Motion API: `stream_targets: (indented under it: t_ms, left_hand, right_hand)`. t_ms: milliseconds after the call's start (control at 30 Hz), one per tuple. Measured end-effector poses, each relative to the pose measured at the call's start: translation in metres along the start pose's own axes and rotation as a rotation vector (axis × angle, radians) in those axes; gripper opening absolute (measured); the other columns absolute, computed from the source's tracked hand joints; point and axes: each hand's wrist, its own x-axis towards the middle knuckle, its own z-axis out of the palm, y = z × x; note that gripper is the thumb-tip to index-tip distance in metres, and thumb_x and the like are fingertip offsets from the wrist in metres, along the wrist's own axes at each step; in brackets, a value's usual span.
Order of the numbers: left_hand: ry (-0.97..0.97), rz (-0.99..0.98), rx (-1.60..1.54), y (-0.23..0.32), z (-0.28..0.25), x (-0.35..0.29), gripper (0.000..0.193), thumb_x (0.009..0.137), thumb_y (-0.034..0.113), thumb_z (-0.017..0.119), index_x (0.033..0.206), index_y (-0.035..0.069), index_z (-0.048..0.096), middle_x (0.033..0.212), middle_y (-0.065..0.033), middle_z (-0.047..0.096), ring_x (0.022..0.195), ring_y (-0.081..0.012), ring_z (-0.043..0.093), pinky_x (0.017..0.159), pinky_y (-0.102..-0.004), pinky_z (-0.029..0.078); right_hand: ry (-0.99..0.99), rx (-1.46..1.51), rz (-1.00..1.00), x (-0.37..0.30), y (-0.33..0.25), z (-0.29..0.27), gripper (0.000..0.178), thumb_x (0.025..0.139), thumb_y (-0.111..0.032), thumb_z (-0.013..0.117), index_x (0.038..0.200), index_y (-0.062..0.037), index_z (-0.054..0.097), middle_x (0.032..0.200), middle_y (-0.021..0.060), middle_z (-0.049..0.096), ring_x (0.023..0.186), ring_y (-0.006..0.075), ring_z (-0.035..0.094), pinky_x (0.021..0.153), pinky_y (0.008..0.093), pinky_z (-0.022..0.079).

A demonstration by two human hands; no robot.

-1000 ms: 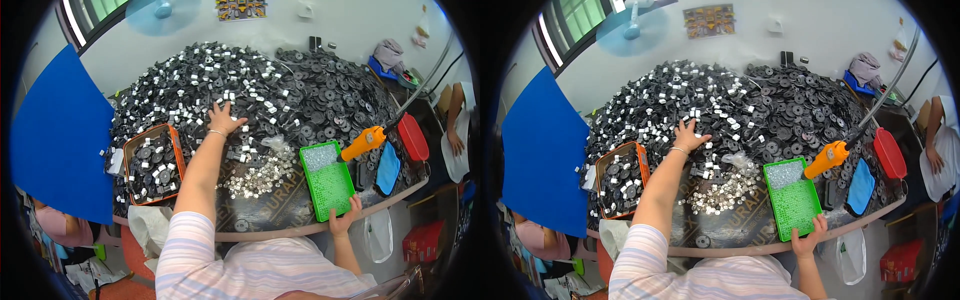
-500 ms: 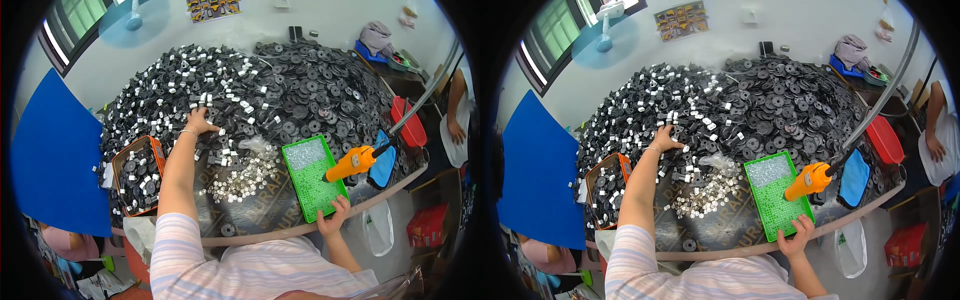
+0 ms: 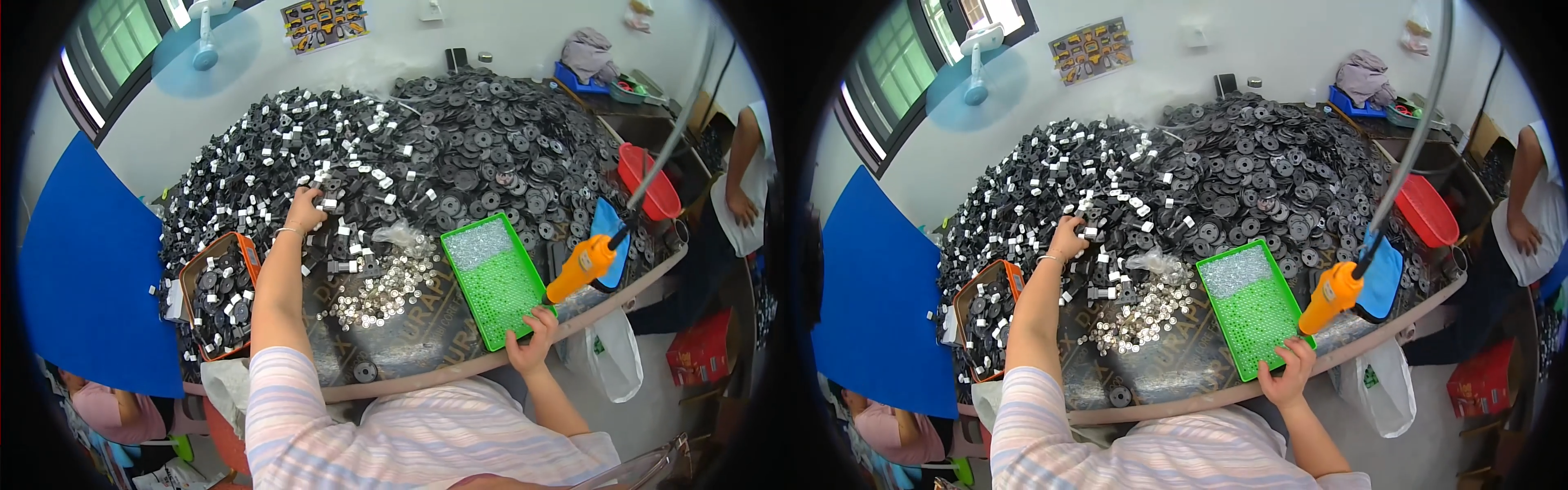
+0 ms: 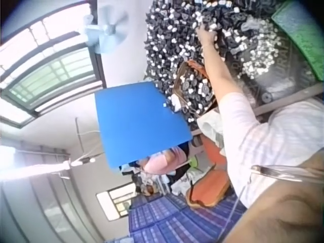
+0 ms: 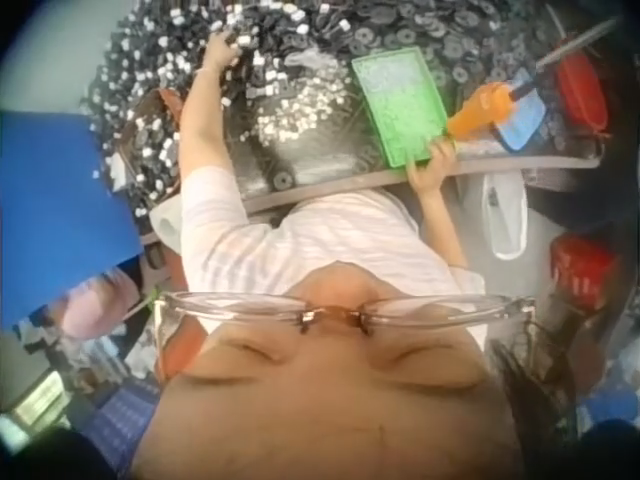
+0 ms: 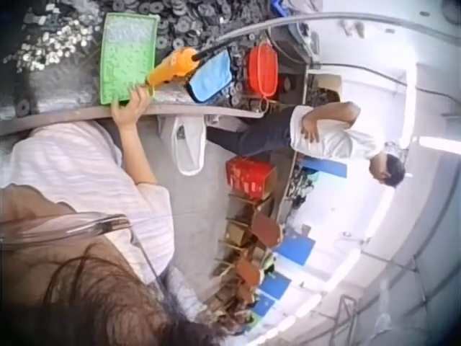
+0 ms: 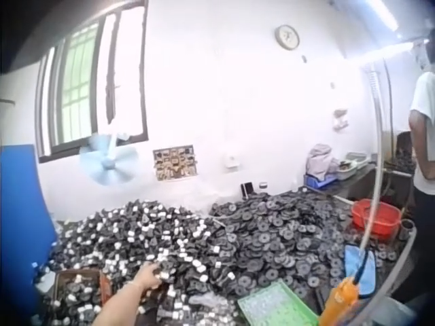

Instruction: Assembling small plastic and metal components using an electric screwdriver.

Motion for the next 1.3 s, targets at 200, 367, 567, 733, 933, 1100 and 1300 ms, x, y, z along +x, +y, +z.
stream_targets:
  t_ms: [200, 367, 567, 733, 933, 1100, 1300]
  left_hand:
    - [0.133, 0.139, 0.027, -0.009, -0.021, 0.001, 0.048, 0.05, 0.004, 0.08, 0.094, 0.01, 0.061, 0.115, -0.0139, 0.048, 0.107, -0.036, 0.052, 0.091, -0.0371, 0.046]
    - [0.153, 0.271, 0.008, 0.021, -0.056, -0.03, 0.04, 0.056, 0.0, 0.072, 0.093, 0.008, 0.061, 0.115, -0.015, 0.049, 0.106, -0.0369, 0.053, 0.09, -0.0371, 0.046]
    - [-0.068, 0.515, -0.223, 0.097, -0.046, -0.131, 0.041, 0.056, -0.002, 0.073, 0.095, 0.008, 0.062, 0.114, -0.0115, 0.048, 0.105, -0.0295, 0.054, 0.091, -0.0326, 0.044]
    - [-0.323, 0.392, -0.363, 0.141, 0.011, -0.248, 0.038, 0.061, 0.009, 0.076, 0.097, 0.01, 0.062, 0.123, -0.0222, 0.045, 0.111, -0.0387, 0.051, 0.094, -0.0382, 0.045]
    - [-0.171, 0.385, -0.168, 0.142, 0.043, -0.297, 0.041, 0.064, 0.015, 0.074, 0.103, 0.01, 0.062, 0.129, -0.0211, 0.043, 0.117, -0.0408, 0.046, 0.089, -0.0434, 0.048]
    - [-0.249, 0.5, 0.092, 0.134, 0.042, -0.298, 0.063, 0.063, 0.033, 0.078, 0.121, 0.018, 0.058, 0.138, -0.0169, 0.038, 0.132, -0.0359, 0.032, 0.087, -0.0455, 0.046]
    - [-0.19, 0.463, 0.109, 0.122, 0.019, -0.301, 0.096, 0.056, 0.047, 0.081, 0.139, 0.021, 0.04, 0.147, -0.0169, 0.028, 0.136, -0.0361, 0.025, 0.1, -0.0508, 0.029]
  right_hand:
    - [0.003, 0.013, 0.0, -0.002, 0.0, 0.0, 0.04, 0.069, -0.014, 0.072, 0.104, -0.0063, 0.053, 0.113, 0.0135, 0.05, 0.106, 0.0345, 0.047, 0.093, 0.0462, 0.038]
    - [0.012, 0.026, 0.003, 0.002, -0.001, -0.001, 0.041, 0.069, -0.014, 0.072, 0.105, -0.0059, 0.052, 0.113, 0.0137, 0.049, 0.106, 0.0346, 0.047, 0.092, 0.0465, 0.038]
    - [-0.068, 0.092, -0.218, 0.013, -0.04, -0.001, 0.05, 0.066, -0.01, 0.075, 0.109, -0.0084, 0.05, 0.111, 0.0146, 0.048, 0.106, 0.035, 0.049, 0.09, 0.0478, 0.042]
    - [-0.434, 0.59, -0.053, 0.035, -0.099, 0.036, 0.057, 0.067, -0.01, 0.08, 0.116, -0.0057, 0.051, 0.126, 0.0192, 0.04, 0.108, 0.0361, 0.052, 0.087, 0.0398, 0.048]
    - [-0.8, 0.715, 0.152, 0.042, -0.092, 0.033, 0.051, 0.075, -0.013, 0.076, 0.117, -0.0054, 0.049, 0.099, 0.0123, 0.058, 0.078, 0.02, 0.06, 0.068, 0.0281, 0.048]
    - [-1.108, 0.565, 0.303, 0.083, -0.092, 0.024, 0.046, 0.078, -0.016, 0.074, 0.114, -0.0032, 0.049, 0.095, 0.0128, 0.06, 0.064, 0.0121, 0.057, 0.055, 0.0262, 0.046]
    - [-1.257, 0.077, 0.019, 0.098, -0.088, 0.021, 0.055, 0.073, -0.028, 0.075, 0.118, -0.0042, 0.053, 0.101, 0.0136, 0.058, 0.09, 0.0329, 0.061, 0.075, 0.0429, 0.049]
